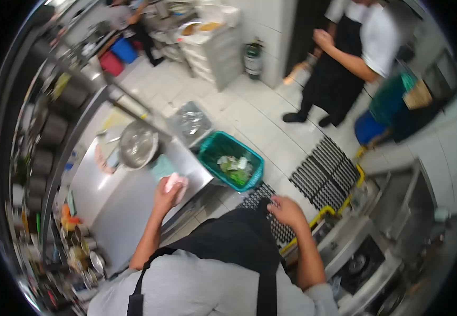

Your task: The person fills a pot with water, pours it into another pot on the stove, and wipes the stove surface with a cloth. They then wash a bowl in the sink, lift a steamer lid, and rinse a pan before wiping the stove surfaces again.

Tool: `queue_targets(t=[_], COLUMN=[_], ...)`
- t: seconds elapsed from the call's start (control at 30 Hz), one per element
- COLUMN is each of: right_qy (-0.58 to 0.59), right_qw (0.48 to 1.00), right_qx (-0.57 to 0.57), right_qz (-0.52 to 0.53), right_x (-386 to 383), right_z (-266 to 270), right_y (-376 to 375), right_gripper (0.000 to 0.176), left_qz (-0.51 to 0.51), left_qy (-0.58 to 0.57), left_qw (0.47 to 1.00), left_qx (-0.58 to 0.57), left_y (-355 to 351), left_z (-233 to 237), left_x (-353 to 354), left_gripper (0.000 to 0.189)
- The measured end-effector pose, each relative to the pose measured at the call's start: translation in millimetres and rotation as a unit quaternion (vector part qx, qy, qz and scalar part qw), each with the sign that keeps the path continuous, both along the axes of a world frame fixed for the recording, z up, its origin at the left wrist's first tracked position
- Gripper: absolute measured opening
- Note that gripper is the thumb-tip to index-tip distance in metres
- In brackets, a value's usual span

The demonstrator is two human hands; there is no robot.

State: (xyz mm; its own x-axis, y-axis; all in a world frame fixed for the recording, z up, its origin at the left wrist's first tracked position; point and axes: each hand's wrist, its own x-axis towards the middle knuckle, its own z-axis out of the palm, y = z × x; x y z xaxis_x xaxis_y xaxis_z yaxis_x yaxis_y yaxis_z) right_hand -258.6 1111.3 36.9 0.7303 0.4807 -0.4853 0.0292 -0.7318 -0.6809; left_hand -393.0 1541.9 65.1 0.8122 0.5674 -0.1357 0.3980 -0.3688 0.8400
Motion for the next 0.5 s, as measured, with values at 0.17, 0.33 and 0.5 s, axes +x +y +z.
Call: queue_targets(t=[0.17,0.33,0.5], right_qy=[-0.106,-0.126,-0.002], right_qw=[0.991,0.981,0.986], right_qx=[-0.027,-0.031,-0.114], right_qz=[-0.077,-0.144,-0.125], right_x=[69,65,-13], right_z=[21,30,23], right_y=[-51,-65,-69], right_gripper=[0.046,0.047,0.047], left_qz=[-0.028,-0.04,-0.155], left_qy=[0.029,0.078,0.177], left_qw=[0.999,0.996,0.878], left_qx=[0.018,0.004,0.416], left_y=[-15,1,3], left_z=[-4,-24,-16], left_x=[9,9,35], left_gripper=[0.039,0.045,0.067])
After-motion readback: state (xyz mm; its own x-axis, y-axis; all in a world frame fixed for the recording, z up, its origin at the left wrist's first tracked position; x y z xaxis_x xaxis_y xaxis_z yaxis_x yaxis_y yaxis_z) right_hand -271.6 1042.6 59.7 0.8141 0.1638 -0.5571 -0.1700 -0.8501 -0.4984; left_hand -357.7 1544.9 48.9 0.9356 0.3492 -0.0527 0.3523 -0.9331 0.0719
